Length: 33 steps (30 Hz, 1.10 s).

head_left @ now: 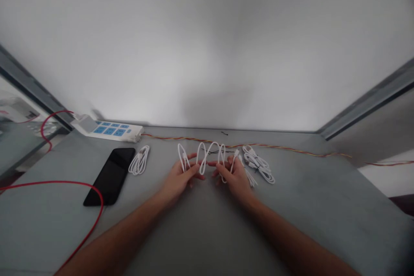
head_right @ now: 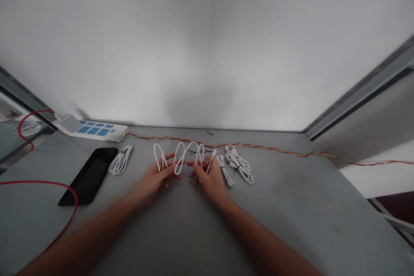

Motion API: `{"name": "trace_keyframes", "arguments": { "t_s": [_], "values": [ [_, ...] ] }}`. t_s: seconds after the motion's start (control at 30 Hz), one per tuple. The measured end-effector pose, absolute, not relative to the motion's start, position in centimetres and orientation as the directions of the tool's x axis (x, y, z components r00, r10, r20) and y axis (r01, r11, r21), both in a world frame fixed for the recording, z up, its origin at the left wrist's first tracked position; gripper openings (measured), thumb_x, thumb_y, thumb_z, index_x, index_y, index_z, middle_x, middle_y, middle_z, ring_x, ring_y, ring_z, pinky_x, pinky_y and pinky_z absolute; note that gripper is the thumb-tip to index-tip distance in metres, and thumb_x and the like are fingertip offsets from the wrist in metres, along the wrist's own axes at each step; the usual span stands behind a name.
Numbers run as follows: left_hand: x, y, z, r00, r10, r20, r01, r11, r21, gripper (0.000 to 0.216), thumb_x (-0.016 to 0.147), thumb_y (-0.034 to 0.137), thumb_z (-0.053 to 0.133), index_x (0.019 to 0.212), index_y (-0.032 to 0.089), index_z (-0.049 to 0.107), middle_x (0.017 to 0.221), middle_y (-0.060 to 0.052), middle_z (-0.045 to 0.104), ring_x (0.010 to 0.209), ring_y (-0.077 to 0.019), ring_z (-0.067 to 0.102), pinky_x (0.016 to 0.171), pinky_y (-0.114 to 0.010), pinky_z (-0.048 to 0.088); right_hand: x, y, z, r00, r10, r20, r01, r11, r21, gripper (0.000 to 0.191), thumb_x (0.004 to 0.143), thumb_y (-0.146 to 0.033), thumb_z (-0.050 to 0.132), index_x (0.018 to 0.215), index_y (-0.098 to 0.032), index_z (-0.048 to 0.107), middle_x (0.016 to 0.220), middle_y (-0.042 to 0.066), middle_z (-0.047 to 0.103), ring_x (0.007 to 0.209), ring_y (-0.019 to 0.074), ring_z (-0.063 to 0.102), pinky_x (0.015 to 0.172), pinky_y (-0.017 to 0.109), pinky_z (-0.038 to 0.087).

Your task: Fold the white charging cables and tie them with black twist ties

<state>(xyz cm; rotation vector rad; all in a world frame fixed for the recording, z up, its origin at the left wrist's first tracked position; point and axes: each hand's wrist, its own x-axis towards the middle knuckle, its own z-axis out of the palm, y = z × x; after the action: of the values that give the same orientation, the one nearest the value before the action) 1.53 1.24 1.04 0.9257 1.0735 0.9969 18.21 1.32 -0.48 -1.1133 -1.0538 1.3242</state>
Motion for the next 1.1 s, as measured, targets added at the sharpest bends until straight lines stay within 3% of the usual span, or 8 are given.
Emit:
{"name": "trace_keyframes", "arguments": {
  "t_s": [0.2,0.43,0.6,0.8,0.93,1.1],
  "values": [
    [1.8,0.9,0.2,0.328,0.929,-0.173,-0.043,0.198,0.979,0.044,0.081,0.041,0.061,0.119,0.018,0.057,0.117,-0.011,0.065,0.069,-0.0143,0.064,0.043,-0.019,0.038,17.7,0.7,-0.6,-0.083,0.99,-0.113,-0.231,-0.13,-0.964,0.043,0.071,-0.04,0.065,0.079,-0.026,0.025,0.082,-0.002,0.068,0.052,0.0161,0.064,0.04,0.026,0.047],
    [1.8,0.6,0.0,0.298,0.946,-0.128,0.085,0.107,0.991,0.043,0.083,0.043,0.058,0.119,0.019,0.056,0.108,-0.009,0.066,0.073,-0.0143,0.061,0.044,-0.018,0.041,17.6,0.8,-0.9,-0.075,0.99,-0.123,-0.242,-0.138,-0.961,0.047,0.07,-0.043,0.068,0.079,-0.026,0.025,0.084,-0.002,0.067,0.05,0.0149,0.064,0.038,0.024,0.046],
    [1.7,0.7,0.1,0.262,0.946,-0.193,0.027,0.192,0.981,0.052,0.082,0.054,0.053,0.117,0.015,0.055,0.098,-0.011,0.066,0.073,-0.0166,0.062,0.042,-0.019,0.04,17.9,1.0,-1.0,-0.036,0.993,-0.111,-0.219,-0.116,-0.969,0.046,0.07,-0.042,0.068,0.077,-0.026,0.026,0.081,-0.003,0.065,0.047,0.0133,0.06,0.039,0.026,0.046],
    [1.7,1.3,-0.1,0.231,0.93,-0.286,-0.189,0.332,0.924,0.057,0.081,0.06,0.049,0.115,0.016,0.053,0.117,-0.015,0.06,0.064,-0.0141,0.062,0.037,-0.018,0.036,18.0,1.0,-0.8,-0.007,0.996,-0.092,-0.199,-0.091,-0.976,0.048,0.069,-0.042,0.071,0.076,-0.025,0.026,0.078,-0.004,0.063,0.043,0.0111,0.057,0.039,0.024,0.042],
    [1.7,1.3,0.2,0.202,0.935,-0.292,-0.219,0.333,0.917,0.052,0.079,0.051,0.058,0.119,0.019,0.054,0.113,-0.012,0.063,0.062,-0.0121,0.061,0.039,-0.018,0.035,18.1,1.1,-0.9,0.001,0.995,-0.097,-0.205,-0.094,-0.974,0.045,0.07,-0.041,0.07,0.076,-0.024,0.028,0.075,-0.006,0.061,0.042,0.0096,0.055,0.039,0.023,0.04],
    [1.5,1.2,0.4,0.189,0.95,-0.249,-0.105,0.272,0.957,0.044,0.076,0.041,0.066,0.113,0.017,0.065,0.103,-0.009,0.069,0.07,-0.0115,0.06,0.044,-0.017,0.034,18.1,1.1,-1.0,-0.015,0.996,-0.084,-0.236,-0.085,-0.968,0.047,0.069,-0.039,0.072,0.077,-0.025,0.028,0.076,-0.006,0.061,0.042,0.01,0.056,0.037,0.023,0.041]
  ]
}}
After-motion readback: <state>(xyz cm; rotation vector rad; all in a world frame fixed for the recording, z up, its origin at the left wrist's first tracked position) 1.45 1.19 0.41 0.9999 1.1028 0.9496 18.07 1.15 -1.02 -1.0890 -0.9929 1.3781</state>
